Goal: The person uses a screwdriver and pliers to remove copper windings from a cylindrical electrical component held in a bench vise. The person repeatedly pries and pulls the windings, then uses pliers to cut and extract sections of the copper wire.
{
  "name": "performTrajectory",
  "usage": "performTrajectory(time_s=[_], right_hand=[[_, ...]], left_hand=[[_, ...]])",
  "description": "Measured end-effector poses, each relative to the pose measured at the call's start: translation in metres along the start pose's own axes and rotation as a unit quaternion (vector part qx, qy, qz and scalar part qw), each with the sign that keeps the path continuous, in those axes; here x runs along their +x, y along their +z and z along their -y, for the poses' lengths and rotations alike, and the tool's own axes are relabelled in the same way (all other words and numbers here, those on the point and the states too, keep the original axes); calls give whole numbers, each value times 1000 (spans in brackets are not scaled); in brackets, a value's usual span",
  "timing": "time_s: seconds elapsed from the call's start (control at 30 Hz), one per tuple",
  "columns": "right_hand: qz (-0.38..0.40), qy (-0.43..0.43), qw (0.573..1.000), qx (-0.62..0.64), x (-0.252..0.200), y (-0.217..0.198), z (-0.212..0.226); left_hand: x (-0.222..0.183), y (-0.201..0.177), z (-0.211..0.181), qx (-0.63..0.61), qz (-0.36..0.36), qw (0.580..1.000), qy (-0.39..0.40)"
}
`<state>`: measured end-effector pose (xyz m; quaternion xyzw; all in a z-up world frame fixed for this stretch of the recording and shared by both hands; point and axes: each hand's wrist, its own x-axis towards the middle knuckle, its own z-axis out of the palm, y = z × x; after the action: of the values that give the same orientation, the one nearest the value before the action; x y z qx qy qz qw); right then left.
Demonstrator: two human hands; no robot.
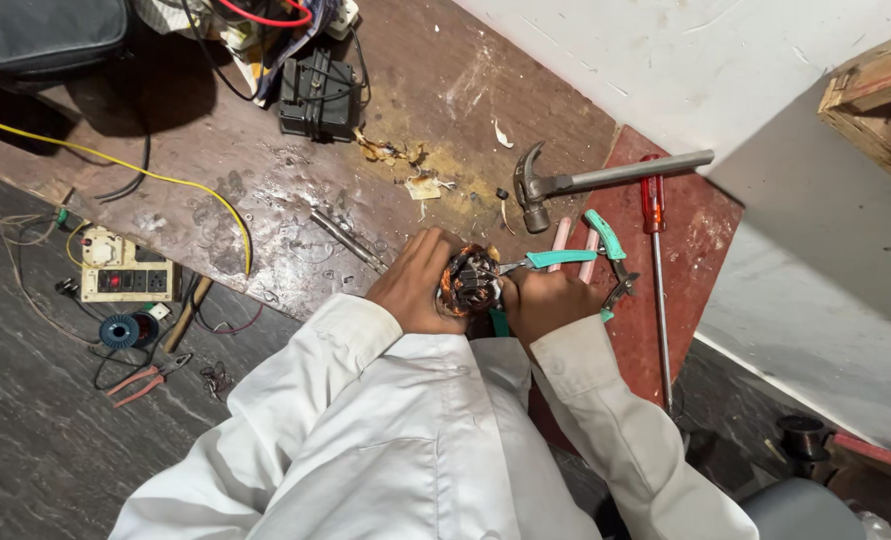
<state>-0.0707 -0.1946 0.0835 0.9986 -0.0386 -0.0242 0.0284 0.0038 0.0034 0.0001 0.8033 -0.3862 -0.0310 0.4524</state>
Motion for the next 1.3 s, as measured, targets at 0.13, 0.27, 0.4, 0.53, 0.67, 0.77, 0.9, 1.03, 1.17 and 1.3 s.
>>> performTrajectory(time_s=[0.13,0.27,0.4,0.53,0.67,0.77,0.9,1.03,1.17,1.3], right_hand=[[28,-6,999,31,0,-4,3],[41,7,999,-27,-2,-10,12],[-230,-81,956,-163,-1,-14,13],[28,12,1000,7,-5,-9,12],[49,-14,998,-28,3,-8,10],[39,-57,997,-44,18,-11,8],[16,-149,989,10,33,-16,-10],[38,-173,984,-1,38,-11,-12],[46,-142,982,-116,16,8,21],[35,-35,987,-150,1,24,48]], left_hand=[[-4,2,3,-40,42,997,-59],[-6,4,5,-28,33,998,-51],[-3,3,7,-48,65,994,-72],[-7,6,10,-23,31,999,-35],[-6,7,10,-26,27,999,-32],[-4,4,7,-26,38,998,-43],[-5,4,6,-60,34,996,-48],[-10,8,15,-62,14,998,-25],[-18,10,19,-63,27,997,-46],[-4,10,17,-49,-12,999,-18]])
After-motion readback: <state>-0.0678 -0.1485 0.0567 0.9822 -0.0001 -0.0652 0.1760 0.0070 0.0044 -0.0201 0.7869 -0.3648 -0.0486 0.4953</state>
